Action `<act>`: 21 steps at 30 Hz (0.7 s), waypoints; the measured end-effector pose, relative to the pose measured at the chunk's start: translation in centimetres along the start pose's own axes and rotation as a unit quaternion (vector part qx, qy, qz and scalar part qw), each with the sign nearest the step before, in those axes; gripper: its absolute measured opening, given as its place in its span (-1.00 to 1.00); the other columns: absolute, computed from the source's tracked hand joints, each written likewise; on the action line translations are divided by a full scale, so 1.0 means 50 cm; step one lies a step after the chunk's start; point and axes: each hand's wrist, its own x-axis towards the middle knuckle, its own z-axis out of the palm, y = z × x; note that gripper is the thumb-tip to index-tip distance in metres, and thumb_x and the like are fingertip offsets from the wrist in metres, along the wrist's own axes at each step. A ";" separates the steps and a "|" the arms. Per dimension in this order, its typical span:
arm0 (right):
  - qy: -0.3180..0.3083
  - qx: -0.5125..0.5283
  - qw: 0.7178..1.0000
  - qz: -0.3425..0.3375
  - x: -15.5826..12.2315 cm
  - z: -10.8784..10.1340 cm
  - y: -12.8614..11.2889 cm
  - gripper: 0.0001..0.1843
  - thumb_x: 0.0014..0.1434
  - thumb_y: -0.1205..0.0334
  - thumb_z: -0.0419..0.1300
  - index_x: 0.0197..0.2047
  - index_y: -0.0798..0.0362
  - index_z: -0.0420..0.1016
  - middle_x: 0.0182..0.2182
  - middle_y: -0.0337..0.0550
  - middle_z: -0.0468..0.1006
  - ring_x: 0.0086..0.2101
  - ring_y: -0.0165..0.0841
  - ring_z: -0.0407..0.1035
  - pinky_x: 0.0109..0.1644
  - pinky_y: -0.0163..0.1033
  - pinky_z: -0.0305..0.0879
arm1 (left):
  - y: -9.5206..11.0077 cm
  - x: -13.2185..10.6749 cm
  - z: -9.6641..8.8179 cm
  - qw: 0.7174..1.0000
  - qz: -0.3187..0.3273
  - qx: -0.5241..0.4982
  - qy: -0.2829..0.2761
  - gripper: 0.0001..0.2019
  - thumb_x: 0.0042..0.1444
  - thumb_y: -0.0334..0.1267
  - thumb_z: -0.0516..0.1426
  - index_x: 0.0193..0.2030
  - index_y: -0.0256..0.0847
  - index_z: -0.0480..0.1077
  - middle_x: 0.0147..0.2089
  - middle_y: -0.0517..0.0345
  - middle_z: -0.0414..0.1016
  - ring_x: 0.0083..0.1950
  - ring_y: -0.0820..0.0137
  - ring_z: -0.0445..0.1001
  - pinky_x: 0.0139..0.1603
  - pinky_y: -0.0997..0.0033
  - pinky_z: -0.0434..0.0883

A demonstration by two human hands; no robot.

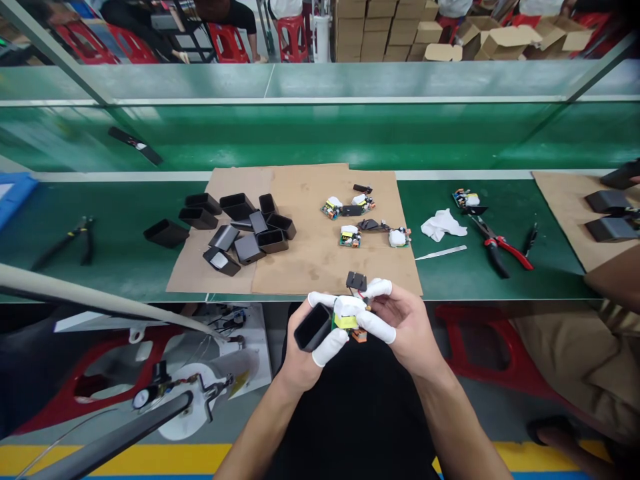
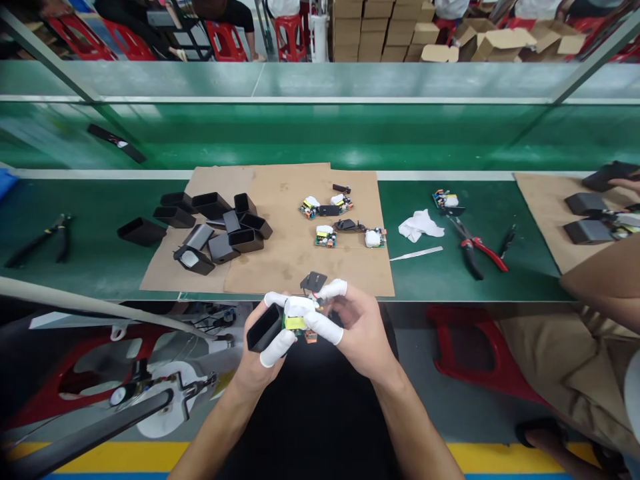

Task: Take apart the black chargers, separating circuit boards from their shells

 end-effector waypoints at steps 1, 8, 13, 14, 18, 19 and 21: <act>0.001 -0.002 1.000 0.005 -0.001 0.001 -0.002 -0.66 0.06 0.34 0.61 -0.14 -0.10 0.66 -0.28 -0.30 0.52 -0.30 -0.42 0.41 -0.13 -0.33 0.50 | 0.002 0.000 -0.001 1.000 0.002 0.013 0.000 -0.67 0.25 -0.25 0.35 0.12 -0.11 0.49 -0.02 0.08 0.58 -0.03 0.28 0.60 0.06 0.30 0.54; 0.000 0.001 0.999 0.048 -0.006 -0.004 -0.010 -0.63 0.07 0.24 0.62 -0.08 -0.11 0.65 -0.27 -0.29 0.55 -0.25 -0.37 0.48 -0.07 -0.28 0.55 | 0.020 0.005 0.004 0.993 0.043 0.108 0.005 -0.70 0.14 -0.29 0.40 -0.01 -0.13 0.49 -0.16 0.17 0.53 -0.22 0.40 0.53 -0.17 0.45 0.51; 0.016 -0.015 0.998 0.060 -0.011 -0.006 0.005 -0.65 0.21 0.12 0.54 0.05 -0.11 0.67 -0.19 -0.21 0.66 -0.19 -0.31 0.58 -0.02 -0.22 0.58 | 0.026 0.007 0.012 0.973 0.119 0.193 0.034 -0.63 0.13 -0.42 0.35 0.06 -0.10 0.49 -0.13 0.18 0.58 -0.19 0.41 0.60 -0.12 0.45 0.53; 0.019 -0.005 0.998 0.054 -0.011 -0.004 0.011 -0.69 0.25 0.10 0.50 0.04 -0.10 0.68 -0.19 -0.20 0.67 -0.18 -0.31 0.58 -0.02 -0.23 0.58 | 0.027 0.007 0.013 0.969 0.131 0.208 0.031 -0.63 0.12 -0.44 0.35 0.06 -0.10 0.48 -0.12 0.18 0.58 -0.19 0.41 0.60 -0.12 0.45 0.54; 0.033 0.026 0.998 0.045 -0.008 0.007 0.031 -0.84 0.27 0.13 0.49 -0.11 -0.07 0.69 -0.28 -0.25 0.65 -0.29 -0.38 0.54 -0.20 -0.32 0.53 | 0.034 0.006 0.014 0.957 0.160 0.241 0.013 -0.62 0.10 -0.44 0.36 0.04 -0.12 0.46 -0.16 0.20 0.56 -0.25 0.43 0.57 -0.18 0.46 0.54; 0.041 0.025 0.998 0.041 -0.008 0.009 0.034 -0.85 0.26 0.14 0.49 -0.13 -0.07 0.69 -0.29 -0.25 0.65 -0.30 -0.38 0.54 -0.22 -0.33 0.53 | 0.035 0.006 0.014 0.955 0.164 0.246 0.013 -0.62 0.10 -0.43 0.36 0.05 -0.12 0.46 -0.16 0.19 0.56 -0.26 0.43 0.57 -0.19 0.46 0.54; 0.057 0.011 0.998 0.023 -0.009 0.012 0.035 -0.84 0.30 0.11 0.46 -0.07 -0.09 0.70 -0.23 -0.22 0.67 -0.23 -0.34 0.58 -0.14 -0.29 0.56 | 0.036 0.007 0.013 0.949 0.172 0.265 0.020 -0.61 0.13 -0.43 0.35 0.08 -0.12 0.45 -0.15 0.18 0.56 -0.25 0.42 0.58 -0.19 0.44 0.55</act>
